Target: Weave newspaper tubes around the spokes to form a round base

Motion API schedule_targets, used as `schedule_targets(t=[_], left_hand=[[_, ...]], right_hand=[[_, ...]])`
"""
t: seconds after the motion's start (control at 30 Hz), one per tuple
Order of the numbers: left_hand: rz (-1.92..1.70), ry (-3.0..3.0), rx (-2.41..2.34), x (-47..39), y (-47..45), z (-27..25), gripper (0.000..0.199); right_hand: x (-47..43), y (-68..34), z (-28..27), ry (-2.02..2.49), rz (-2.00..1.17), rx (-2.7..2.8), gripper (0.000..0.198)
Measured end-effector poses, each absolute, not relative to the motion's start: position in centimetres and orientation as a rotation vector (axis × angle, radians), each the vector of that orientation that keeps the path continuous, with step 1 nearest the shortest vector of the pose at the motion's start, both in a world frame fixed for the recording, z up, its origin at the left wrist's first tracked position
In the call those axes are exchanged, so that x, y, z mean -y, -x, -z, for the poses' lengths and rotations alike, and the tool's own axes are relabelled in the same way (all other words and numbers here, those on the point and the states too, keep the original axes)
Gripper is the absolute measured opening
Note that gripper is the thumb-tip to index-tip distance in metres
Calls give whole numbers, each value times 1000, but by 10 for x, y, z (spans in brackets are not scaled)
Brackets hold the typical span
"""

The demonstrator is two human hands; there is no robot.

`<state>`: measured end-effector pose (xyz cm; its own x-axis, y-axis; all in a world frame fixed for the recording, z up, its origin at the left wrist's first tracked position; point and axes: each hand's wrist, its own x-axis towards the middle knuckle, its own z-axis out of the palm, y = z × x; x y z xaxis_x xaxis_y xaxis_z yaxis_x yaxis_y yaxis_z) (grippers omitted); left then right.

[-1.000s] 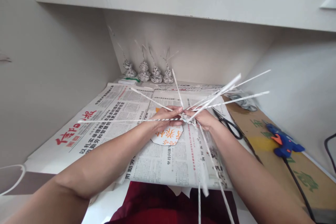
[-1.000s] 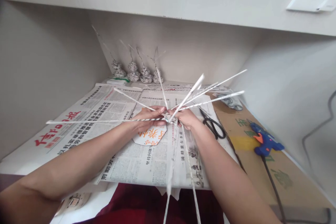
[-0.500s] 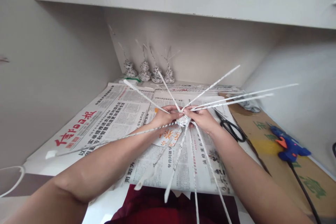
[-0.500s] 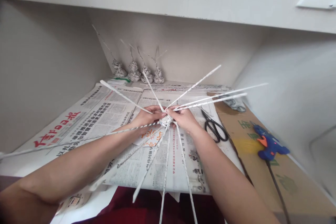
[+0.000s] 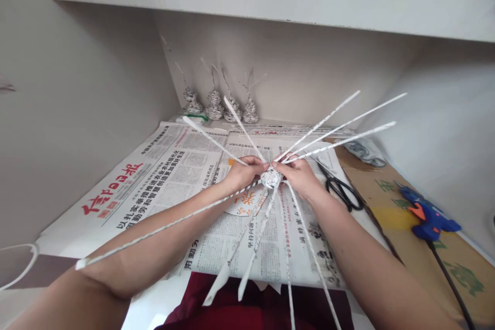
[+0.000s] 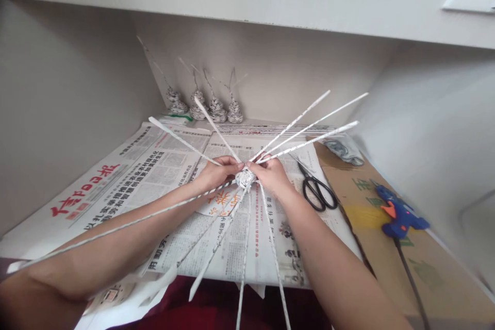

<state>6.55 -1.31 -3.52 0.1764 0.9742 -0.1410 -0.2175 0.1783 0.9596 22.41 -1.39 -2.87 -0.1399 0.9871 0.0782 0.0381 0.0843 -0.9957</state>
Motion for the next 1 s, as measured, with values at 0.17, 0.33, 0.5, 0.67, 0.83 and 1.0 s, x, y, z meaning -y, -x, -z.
schedule_targets(t=[0.17, 0.33, 0.5, 0.67, 0.83, 1.0], left_hand=[[-1065, -959, -983, 16, -67, 34, 37], [-1023, -1021, -995, 17, -64, 34, 34], [-981, -1061, -1112, 15, -61, 30, 32], [-1052, -991, -1070, 15, -64, 33, 35], [-1059, -964, -1067, 14, -66, 36, 30], [-1050, -960, -1097, 14, -65, 36, 22]], right_hand=[[11, -226, 32, 1156, -1188, 1483, 22], [14, -225, 27, 1147, -1218, 1472, 26], [20, -226, 14, 1143, -1488, 1304, 32], [20, -230, 12, 1185, -1571, 1293, 33], [16, -228, 22, 1296, -1484, 1226, 32], [17, -224, 22, 1267, -1268, 1381, 27]])
